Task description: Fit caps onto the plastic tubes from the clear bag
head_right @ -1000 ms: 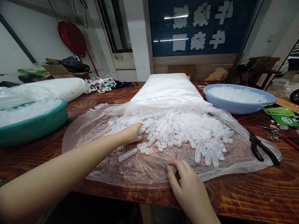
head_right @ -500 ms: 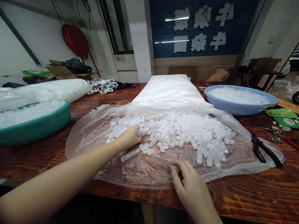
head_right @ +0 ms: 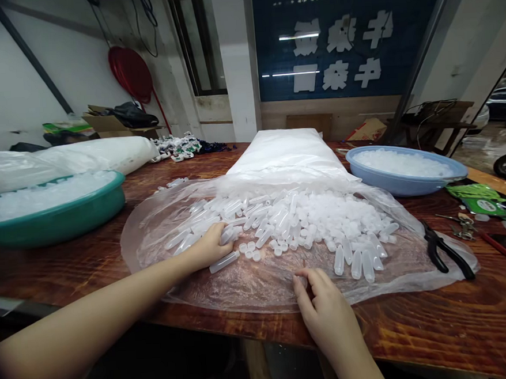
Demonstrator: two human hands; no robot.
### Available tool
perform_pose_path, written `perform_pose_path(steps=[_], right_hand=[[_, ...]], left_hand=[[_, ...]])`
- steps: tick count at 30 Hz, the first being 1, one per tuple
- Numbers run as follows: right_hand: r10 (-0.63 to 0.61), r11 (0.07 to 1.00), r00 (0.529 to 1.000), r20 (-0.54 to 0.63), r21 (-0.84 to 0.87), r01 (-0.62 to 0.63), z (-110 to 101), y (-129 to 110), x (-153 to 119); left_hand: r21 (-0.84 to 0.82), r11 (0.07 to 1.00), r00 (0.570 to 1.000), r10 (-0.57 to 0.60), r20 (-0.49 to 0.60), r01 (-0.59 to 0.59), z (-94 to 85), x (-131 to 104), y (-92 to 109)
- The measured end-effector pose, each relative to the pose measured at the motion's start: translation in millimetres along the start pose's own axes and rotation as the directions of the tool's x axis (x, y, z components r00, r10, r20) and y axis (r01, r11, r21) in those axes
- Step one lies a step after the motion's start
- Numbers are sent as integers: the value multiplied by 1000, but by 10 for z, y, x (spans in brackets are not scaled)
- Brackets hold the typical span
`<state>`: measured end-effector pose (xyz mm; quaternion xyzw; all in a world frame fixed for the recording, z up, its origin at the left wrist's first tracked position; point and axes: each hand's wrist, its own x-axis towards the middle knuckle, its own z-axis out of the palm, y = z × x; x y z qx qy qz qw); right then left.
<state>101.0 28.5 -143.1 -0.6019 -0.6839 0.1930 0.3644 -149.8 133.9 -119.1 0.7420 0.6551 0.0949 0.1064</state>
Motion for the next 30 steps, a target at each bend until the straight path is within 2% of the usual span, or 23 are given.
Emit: perform_pose_path(steps=[5, 9, 13, 18, 22, 24, 25, 26, 28, 30], right_hand=[[-12, 1000, 1000, -17, -9, 11, 23, 17, 4], [1, 1000, 1000, -3, -4, -1, 29, 7, 8], [9, 1000, 1000, -10, 7, -9, 18, 12, 11], [22, 994, 997, -81, 108, -13, -19, 26, -1], [-72, 980, 994, -87, 178, 87, -56, -92, -65], [-161, 966, 983, -83, 193, 174, -86, -198, -125], [-206, 955, 976, -72, 202, 217, -105, -252, -161], [-247, 942, 967, -57, 218, 254, -126, -303, -201], [-309, 908, 951, -17, 291, 300, -164, -383, -290], [-355, 862, 934, 44, 402, 309, -188, -424, -383]], left_hand=[[69, 998, 999, 11, 51, -14, -111, -11, -2], [153, 987, 990, 20, 137, -41, -200, 99, 51], [201, 978, 982, 13, 190, -52, -212, 199, 76], [157, 983, 990, 82, 112, -99, -232, 130, 41], [86, 984, 987, 151, 51, -155, -274, -173, 115], [-26, 984, 984, 178, 23, -177, -263, -451, 227], [-173, 972, 986, 164, 6, -161, -244, -616, 297], [-351, 921, 982, 189, 25, -168, -217, -789, 371], [-668, 737, 960, 252, 126, -106, -147, -1126, 513], [-826, 563, 918, 313, 243, 27, -65, -1396, 622]])
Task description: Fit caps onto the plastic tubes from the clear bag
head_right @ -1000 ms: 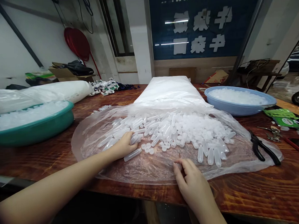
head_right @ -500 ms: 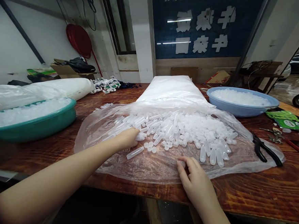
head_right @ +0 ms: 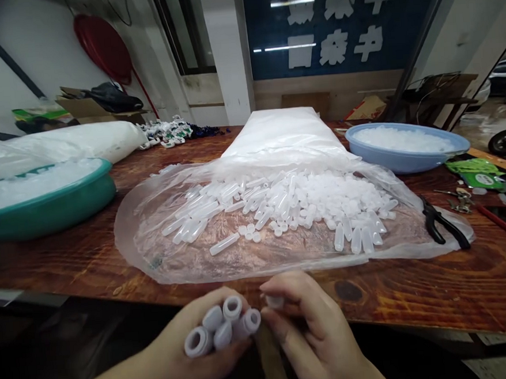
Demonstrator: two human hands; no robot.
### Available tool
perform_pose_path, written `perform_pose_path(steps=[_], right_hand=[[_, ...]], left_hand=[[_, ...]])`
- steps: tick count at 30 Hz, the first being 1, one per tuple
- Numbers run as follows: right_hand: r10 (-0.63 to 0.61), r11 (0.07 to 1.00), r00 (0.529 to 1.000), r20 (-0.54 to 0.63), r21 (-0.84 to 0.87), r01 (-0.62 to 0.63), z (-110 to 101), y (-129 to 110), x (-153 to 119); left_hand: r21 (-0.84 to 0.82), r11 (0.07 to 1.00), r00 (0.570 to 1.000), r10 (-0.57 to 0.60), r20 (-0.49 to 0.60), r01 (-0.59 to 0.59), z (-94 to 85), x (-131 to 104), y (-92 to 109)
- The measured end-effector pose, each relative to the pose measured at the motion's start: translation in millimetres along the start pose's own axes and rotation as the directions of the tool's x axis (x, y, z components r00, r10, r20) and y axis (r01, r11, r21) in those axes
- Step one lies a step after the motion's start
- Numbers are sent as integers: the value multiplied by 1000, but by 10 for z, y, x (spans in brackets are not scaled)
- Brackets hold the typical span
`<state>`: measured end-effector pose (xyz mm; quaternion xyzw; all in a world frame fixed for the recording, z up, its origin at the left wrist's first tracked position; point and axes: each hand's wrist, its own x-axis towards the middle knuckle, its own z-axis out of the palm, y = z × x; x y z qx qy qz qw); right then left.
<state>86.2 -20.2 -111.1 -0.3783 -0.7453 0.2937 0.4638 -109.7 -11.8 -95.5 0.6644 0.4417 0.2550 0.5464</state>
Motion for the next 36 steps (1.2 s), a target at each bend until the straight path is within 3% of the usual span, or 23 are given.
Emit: perform_pose_path(steps=[3, 6, 11, 14, 16, 21, 23, 25, 28, 30, 36], right_hand=[[-2, 995, 992, 126, 100, -10, 19, -41, -120], [60, 993, 973, 223, 84, -80, 16, -28, -224], [107, 993, 944, 311, 14, -117, -104, 14, -337], [125, 992, 868, 481, -58, -111, -159, 38, -375], [167, 984, 830, 532, -147, -103, -141, 68, -404], [368, 887, 837, 406, -424, -184, -9, 182, -548], [390, 883, 864, 318, -396, -253, 7, 216, -615], [367, 912, 873, 321, -309, -269, 2, 229, -667], [390, 916, 830, 399, -260, -306, -7, 222, -716], [462, 881, 817, 345, -281, -380, -3, 221, -740], [394, 919, 865, 312, -112, -378, 78, 241, -784]], left_hand=[[-236, 971, 997, -30, 75, 47, 213, -144, -81], [-323, 942, 995, -72, 63, 89, 303, -170, -201], [-243, 959, 988, -135, 74, 149, 321, -167, -325], [-169, 956, 967, -221, 130, 241, 320, -161, -354], [-131, 946, 948, -275, 157, 296, 339, -151, -371], [99, 957, 953, -283, 104, 274, 414, -107, -413], [183, 954, 964, -256, 75, 239, 427, -84, -429], [215, 950, 967, -245, 66, 226, 429, -66, -439], [274, 943, 972, -220, 83, 190, 431, -50, -440], [325, 932, 976, -199, 91, 160, 438, -45, -438], [422, 899, 976, -179, 122, 113, 521, -53, -449]])
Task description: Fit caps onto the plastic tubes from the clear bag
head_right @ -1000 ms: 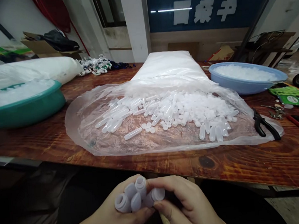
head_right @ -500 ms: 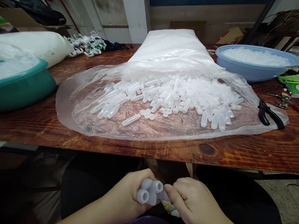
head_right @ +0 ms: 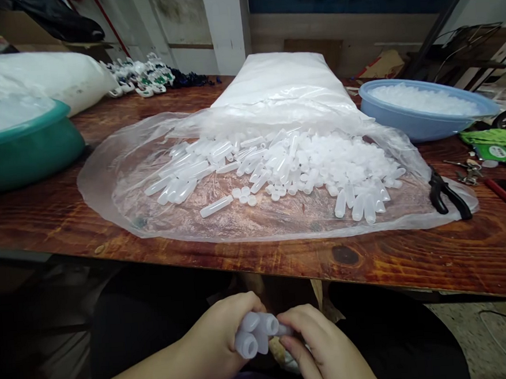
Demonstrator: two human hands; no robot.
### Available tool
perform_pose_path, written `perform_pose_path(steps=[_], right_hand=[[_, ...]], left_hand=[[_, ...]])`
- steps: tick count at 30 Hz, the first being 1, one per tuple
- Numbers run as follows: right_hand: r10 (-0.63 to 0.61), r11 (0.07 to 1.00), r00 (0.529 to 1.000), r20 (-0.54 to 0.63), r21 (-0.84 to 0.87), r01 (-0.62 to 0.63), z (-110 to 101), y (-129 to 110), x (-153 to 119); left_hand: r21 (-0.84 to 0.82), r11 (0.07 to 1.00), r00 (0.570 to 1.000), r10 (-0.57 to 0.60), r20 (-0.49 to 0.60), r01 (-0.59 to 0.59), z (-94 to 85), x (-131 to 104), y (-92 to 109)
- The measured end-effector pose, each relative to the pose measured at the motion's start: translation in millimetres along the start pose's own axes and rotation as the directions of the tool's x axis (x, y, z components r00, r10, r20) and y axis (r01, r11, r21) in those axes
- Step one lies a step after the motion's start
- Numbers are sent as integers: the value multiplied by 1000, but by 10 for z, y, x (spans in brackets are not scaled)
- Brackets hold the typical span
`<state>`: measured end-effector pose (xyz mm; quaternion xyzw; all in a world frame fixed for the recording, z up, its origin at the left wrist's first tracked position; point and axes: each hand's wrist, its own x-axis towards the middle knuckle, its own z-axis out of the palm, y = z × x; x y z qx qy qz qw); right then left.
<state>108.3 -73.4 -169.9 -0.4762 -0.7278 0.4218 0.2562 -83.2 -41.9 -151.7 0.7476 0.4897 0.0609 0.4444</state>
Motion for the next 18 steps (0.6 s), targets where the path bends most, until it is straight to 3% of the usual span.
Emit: perform_pose_path(steps=[3, 6, 8, 11, 13, 18], right_hand=[[224, 965, 972, -76, 157, -211, 95, -3, 43], [422, 831, 907, -9, 402, -383, 142, 22, 50], [428, 787, 904, -28, 503, -357, 130, 60, 9], [319, 875, 941, -113, 417, -246, 102, 119, -72], [310, 894, 943, -122, 375, -245, 119, 135, -80], [494, 710, 869, 33, 562, -425, 198, 131, 80]], left_hand=[[147, 983, 992, 98, 78, -108, 66, -2, 38], [213, 963, 981, 143, 130, -168, 76, 12, 60], [163, 981, 993, 89, 78, -101, 47, 36, 54], [104, 994, 999, 33, 13, -34, 16, 77, 24], [136, 989, 999, 49, 20, -51, 36, 98, 0], [333, 935, 991, 90, 100, -119, 127, 127, -53]])
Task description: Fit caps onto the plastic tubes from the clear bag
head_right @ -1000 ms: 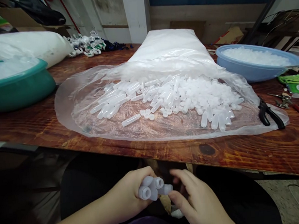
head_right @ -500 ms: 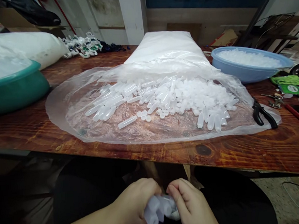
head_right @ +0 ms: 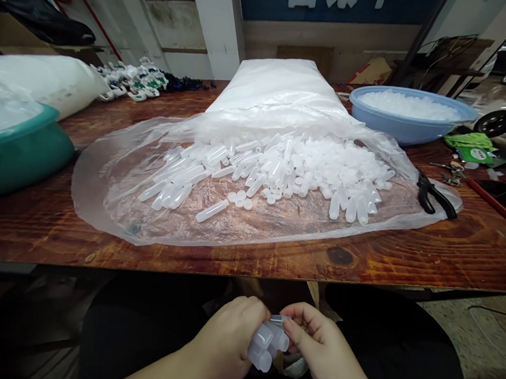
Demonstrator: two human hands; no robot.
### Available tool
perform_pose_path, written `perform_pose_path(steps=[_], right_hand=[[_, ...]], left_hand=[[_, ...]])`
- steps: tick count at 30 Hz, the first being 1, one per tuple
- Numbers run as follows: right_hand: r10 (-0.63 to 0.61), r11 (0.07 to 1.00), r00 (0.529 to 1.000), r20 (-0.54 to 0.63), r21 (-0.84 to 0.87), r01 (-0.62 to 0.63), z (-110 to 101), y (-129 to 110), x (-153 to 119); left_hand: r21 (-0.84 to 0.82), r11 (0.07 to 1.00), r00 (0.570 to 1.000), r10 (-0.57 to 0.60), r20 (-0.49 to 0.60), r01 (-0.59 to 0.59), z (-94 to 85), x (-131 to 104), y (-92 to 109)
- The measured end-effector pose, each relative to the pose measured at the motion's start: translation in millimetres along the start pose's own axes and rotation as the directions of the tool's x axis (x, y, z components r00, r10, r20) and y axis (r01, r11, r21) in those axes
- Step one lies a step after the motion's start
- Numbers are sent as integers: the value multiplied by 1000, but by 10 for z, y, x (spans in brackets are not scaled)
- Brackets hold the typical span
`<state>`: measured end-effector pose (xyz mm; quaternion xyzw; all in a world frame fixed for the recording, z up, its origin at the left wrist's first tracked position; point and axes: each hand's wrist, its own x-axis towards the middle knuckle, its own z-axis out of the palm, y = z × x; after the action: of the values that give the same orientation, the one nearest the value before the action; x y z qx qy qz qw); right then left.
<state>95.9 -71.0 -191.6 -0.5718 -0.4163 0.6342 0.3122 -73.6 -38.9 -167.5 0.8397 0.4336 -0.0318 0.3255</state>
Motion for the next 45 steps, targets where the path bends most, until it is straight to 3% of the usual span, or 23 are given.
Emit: perform_pose_path(steps=[3, 6, 8, 9, 10, 11, 12, 14, 16, 20, 24, 30, 34, 40, 43, 45], right_hand=[[-66, 957, 998, 5, -282, 64, -87, -115, -3], [-313, 696, 950, 7, -679, 235, -310, -403, -96], [-507, 524, 859, 67, -768, 369, -457, -696, -87], [-636, 443, 771, 36, -801, 403, -515, -856, -31], [-729, 359, 684, 1, -851, 383, -561, -1014, 64], [-764, 278, 645, -7, -906, 320, -595, -1160, 194], [-762, 202, 647, -16, -956, 214, -621, -1289, 350], [-670, 19, 742, 29, -998, 56, -651, -1476, 684], [-611, -58, 787, 89, -996, 68, -662, -1563, 964], [-544, -67, 826, 150, -989, 135, -678, -1537, 1195], [-527, 1, 843, 103, -992, 122, -750, -1473, 1167], [-504, 51, 864, 21, -997, 53, -798, -1451, 1100], [-534, 15, 845, 13, -1000, 24, -810, -1458, 1076], [-548, -33, 836, 13, -999, -6, -804, -1476, 1056], [-572, 72, 820, 5, -996, 56, -677, -1438, 799], [-534, 228, 838, 115, -935, 273, -536, -1342, 518]], left_hand=[[53, 998, 999, -39, 30, 37, -8, 42, -31], [8, 988, 987, -154, 48, 154, -51, 121, -65], [-27, 976, 975, -216, 59, 218, -69, 183, -78], [-39, 971, 971, -231, 61, 234, -72, 210, -79], [-47, 969, 969, -238, 63, 241, -70, 231, -76], [-53, 970, 971, -235, 55, 237, -65, 243, -71], [-65, 971, 973, -227, 42, 229, -59, 244, -64], [-144, 969, 979, -202, 5, 200, -52, 214, -54], [-300, 942, 985, -169, -27, 153, -60, 148, -53], [-600, 789, 990, -138, 35, 131, -124, -1, -86], [-725, 668, 985, -92, 147, 171, -179, -58, -131], [-770, 610, 982, -99, 160, 187, -170, -49, -156], [-822, 550, 988, -54, 144, 150, -166, -61, -170], [-823, 545, 987, -75, 140, 159, -152, -80, -182], [-820, 549, 986, -102, 129, 164, -142, -79, -192], [-828, 539, 988, -103, 118, 155, -140, -75, -202]])
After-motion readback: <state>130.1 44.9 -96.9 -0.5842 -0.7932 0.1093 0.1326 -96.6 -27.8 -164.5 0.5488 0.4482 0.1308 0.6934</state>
